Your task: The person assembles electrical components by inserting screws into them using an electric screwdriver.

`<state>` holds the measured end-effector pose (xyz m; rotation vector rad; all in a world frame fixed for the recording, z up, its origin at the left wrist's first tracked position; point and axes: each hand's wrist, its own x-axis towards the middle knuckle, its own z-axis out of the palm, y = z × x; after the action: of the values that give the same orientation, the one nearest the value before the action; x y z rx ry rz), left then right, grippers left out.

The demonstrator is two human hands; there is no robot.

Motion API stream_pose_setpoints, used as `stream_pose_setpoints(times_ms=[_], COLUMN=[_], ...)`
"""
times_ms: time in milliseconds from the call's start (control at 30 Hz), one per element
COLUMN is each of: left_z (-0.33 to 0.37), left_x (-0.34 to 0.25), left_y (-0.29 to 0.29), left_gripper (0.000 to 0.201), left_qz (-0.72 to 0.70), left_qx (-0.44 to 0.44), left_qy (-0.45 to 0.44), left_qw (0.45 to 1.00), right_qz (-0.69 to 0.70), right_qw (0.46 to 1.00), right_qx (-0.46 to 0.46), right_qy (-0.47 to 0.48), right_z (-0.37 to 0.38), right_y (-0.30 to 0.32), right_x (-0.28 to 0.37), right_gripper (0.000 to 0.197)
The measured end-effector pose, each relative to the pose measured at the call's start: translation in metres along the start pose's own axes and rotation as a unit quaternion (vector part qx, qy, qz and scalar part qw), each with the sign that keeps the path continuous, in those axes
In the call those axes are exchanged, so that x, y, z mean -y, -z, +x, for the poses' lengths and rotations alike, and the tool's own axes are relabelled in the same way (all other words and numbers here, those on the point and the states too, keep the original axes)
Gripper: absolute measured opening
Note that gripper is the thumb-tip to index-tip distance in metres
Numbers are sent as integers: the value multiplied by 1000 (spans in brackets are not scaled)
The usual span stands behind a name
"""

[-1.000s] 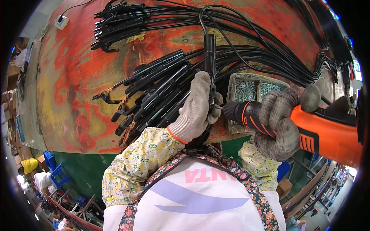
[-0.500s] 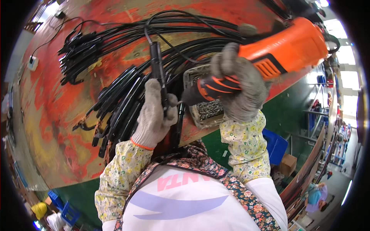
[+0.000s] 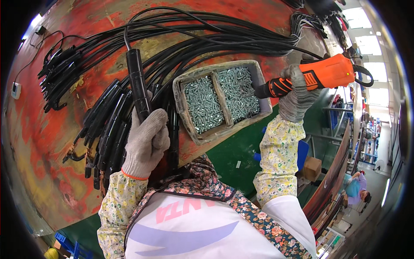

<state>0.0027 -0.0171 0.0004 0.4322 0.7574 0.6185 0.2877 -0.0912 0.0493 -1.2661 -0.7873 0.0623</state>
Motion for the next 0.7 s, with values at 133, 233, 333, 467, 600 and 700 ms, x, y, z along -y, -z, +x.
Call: stream_pose_setpoints(times_ms=[133,233,333,467,600,700], left_z=[0,0,-1,-1,-1,0], left_x=[1,2,2,2,2,3], left_y=[-2,-4,-5,-4,-4,-3], left_gripper=[54,55,58,59,60,61], left_qz=[23,28,29,29,26,34], left_qx=[-21,-22,-21,-26,-30,-26], left_qy=[9,9,6,5,5,7], left_qw=[999,999,999,999,999,999], right_qz=[-24,-3,-4,3,-18,-19], right_qw=[999,1000,1000,1000,1000,999], right_qx=[-19,-22,-8,-20,-24,-39], right_qy=[17,22,6,1,-1,7], right_z=[1,4,5,-1,-5,-7], right_y=[12,19,25,24,26,22], right_x=[-8,-11,-12,-14,-14,-14], right_gripper=[40,40,41,32,33,33])
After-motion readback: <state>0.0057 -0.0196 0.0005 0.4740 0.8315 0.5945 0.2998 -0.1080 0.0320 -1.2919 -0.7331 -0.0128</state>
